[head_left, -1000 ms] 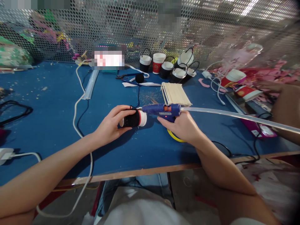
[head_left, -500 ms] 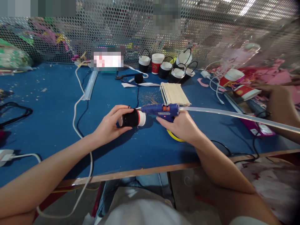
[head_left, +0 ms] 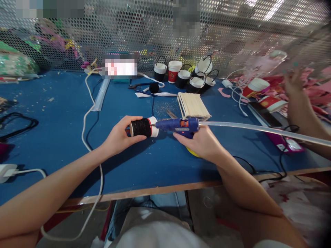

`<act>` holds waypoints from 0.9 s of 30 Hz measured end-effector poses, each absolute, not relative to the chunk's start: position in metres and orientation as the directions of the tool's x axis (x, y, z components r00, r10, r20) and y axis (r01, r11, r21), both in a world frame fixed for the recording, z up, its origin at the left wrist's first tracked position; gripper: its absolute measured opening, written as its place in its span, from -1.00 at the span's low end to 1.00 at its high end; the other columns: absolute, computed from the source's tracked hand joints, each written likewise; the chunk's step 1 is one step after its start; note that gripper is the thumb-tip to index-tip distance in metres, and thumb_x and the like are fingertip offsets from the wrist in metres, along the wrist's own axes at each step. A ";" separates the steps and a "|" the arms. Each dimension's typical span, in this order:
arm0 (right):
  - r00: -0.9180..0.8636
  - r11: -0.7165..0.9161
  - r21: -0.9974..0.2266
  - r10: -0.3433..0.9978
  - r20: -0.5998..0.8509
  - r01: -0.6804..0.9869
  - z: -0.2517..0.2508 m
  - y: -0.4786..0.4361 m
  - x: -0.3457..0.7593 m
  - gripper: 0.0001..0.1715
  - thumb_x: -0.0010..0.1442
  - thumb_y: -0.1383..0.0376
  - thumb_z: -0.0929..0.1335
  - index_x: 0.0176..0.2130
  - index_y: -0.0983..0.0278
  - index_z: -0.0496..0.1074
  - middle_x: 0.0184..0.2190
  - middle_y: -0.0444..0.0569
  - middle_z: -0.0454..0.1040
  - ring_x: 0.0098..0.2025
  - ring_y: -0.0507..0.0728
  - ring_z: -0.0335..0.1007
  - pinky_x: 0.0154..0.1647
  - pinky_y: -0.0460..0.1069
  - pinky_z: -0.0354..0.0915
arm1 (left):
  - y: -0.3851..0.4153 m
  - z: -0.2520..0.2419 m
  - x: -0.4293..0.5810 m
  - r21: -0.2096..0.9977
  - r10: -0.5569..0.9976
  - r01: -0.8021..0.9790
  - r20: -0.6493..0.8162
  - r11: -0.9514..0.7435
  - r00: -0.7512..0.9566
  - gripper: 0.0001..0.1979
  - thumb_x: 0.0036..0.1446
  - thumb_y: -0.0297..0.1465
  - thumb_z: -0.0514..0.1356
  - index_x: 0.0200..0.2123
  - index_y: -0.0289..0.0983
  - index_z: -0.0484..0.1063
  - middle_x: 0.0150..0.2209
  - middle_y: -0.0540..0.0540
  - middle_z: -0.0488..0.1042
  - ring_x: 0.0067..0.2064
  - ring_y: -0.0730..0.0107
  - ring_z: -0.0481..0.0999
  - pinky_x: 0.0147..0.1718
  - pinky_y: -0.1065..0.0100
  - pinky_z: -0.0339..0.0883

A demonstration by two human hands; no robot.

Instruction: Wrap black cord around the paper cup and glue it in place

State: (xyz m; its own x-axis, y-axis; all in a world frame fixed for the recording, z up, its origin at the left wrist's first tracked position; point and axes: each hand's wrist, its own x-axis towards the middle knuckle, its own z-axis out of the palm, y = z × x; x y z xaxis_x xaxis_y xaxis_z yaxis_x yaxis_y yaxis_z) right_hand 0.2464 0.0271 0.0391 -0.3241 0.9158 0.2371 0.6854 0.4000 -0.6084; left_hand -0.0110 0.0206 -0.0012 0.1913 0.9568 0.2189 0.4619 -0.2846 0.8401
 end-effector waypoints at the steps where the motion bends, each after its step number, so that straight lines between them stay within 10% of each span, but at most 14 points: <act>1: -0.325 0.397 -0.607 0.917 0.231 0.688 0.039 0.027 0.246 -0.77 0.03 0.16 0.35 -0.47 0.29 0.40 -0.61 -0.14 0.41 -0.56 0.03 0.30 -0.54 -0.08 0.24 | 0.021 -0.001 -0.011 0.853 0.964 0.454 0.199 -0.260 0.177 -0.43 -0.11 -0.25 0.32 0.00 -0.20 0.28 -0.02 -0.14 0.37 -0.04 0.19 0.43 -0.15 0.15 0.42; 16: -0.285 0.257 -0.779 0.953 0.105 0.572 0.056 0.038 0.256 -0.68 -0.02 0.09 0.39 -0.39 0.31 0.41 -0.64 -0.13 0.41 -0.62 0.03 0.29 -0.64 -0.07 0.20 | 0.022 -0.002 -0.010 0.936 0.987 0.314 0.137 -0.157 0.087 -0.40 -0.13 -0.25 0.32 0.01 -0.22 0.25 -0.05 -0.15 0.40 -0.13 0.25 0.46 -0.17 0.13 0.42; 20: -0.201 0.288 -0.701 0.958 0.206 0.652 0.055 0.054 0.264 -0.60 0.00 0.03 0.36 -0.34 0.32 0.45 -0.46 -0.04 0.51 -0.46 0.08 0.38 -0.49 -0.05 0.25 | 0.021 -0.003 -0.010 0.936 0.987 0.314 0.143 -0.157 0.067 -0.39 -0.12 -0.25 0.32 0.03 -0.22 0.24 -0.06 -0.15 0.40 -0.14 0.25 0.46 -0.18 0.14 0.42; 27: 0.013 0.150 -0.502 0.952 0.306 0.852 0.058 0.104 0.278 -0.52 0.04 -0.05 0.29 -0.63 0.26 0.25 -0.71 -0.09 0.31 -0.59 0.05 0.22 -0.55 -0.05 0.09 | 0.020 -0.001 -0.010 0.919 0.984 0.353 0.158 -0.176 0.080 -0.38 -0.12 -0.24 0.31 0.04 -0.20 0.24 -0.03 -0.15 0.38 -0.12 0.23 0.45 -0.19 0.14 0.42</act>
